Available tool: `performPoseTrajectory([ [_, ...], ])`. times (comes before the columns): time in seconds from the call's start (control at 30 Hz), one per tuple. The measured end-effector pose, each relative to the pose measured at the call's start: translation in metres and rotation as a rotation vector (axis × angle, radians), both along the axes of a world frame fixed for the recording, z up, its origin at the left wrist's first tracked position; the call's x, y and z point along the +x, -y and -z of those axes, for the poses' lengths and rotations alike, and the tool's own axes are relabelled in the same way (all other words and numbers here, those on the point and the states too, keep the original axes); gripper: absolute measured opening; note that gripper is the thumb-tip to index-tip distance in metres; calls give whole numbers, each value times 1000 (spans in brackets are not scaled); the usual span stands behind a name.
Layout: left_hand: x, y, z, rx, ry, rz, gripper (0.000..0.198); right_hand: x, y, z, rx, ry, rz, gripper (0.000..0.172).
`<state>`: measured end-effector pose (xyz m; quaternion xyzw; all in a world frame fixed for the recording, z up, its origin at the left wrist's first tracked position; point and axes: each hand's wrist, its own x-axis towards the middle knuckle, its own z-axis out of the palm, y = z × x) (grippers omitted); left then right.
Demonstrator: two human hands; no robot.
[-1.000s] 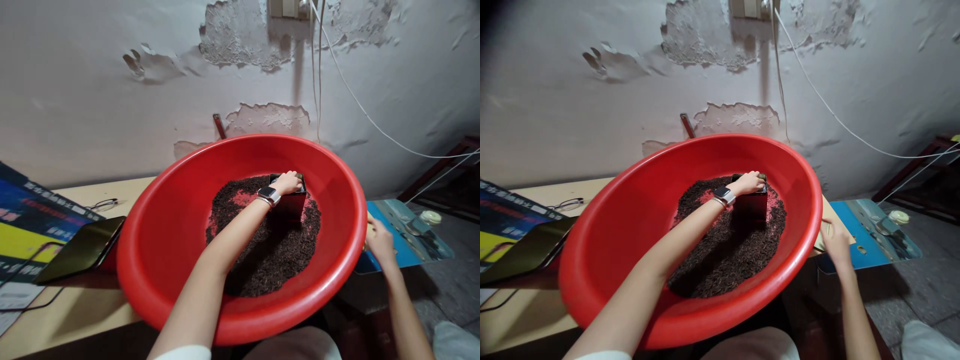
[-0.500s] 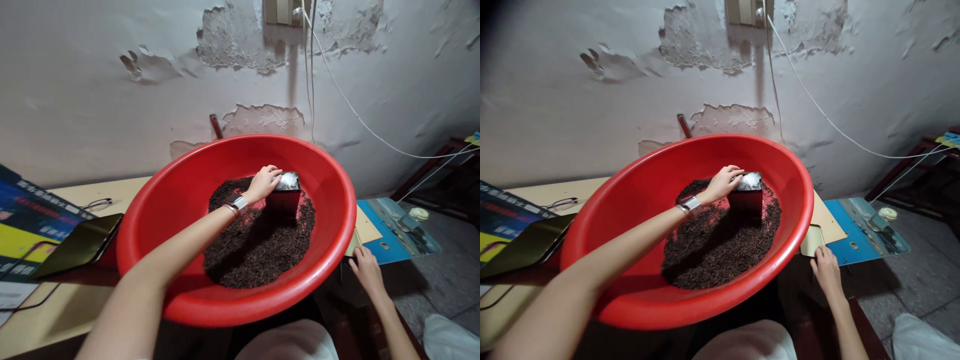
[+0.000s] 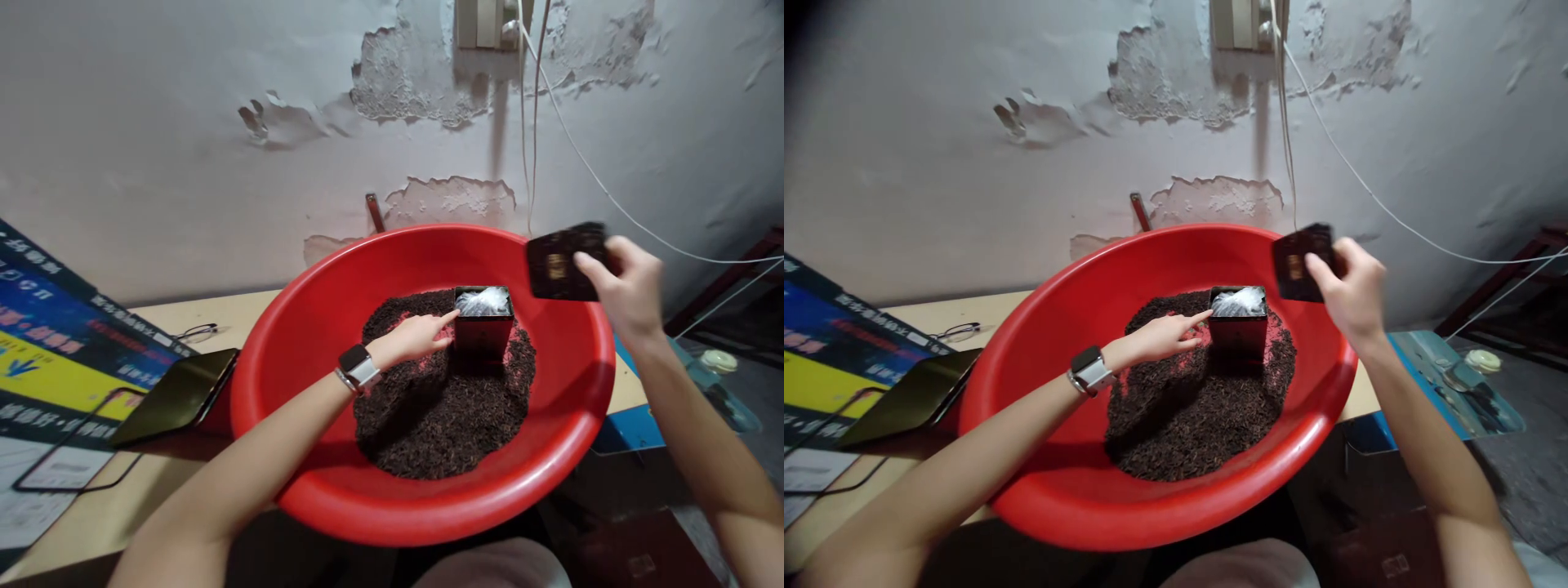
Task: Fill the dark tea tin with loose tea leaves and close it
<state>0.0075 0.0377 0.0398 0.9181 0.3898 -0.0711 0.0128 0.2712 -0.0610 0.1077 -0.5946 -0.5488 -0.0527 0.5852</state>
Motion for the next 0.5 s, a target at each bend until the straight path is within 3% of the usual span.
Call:
performPoseTrajectory([
  [0.1,1,2,1,81,-24,-76,52,-33,-65,-1,-317,-295,-359,26],
  [0.2,-1,1,3,159,-3,-233,44,-49,-108,25,-636,-435,-457,16],
  [0.33,-4,-4,7,162,62,-309,50,-35,-121,47,-898,79,-366,36],
  [0.43,-3,-3,13,130,96,-228,56,-12,-120,41,-989,265,-366,46],
  [0.5,0,-1,18,104,72,-197,57,-1,-120,35,-1036,374,-272,45],
])
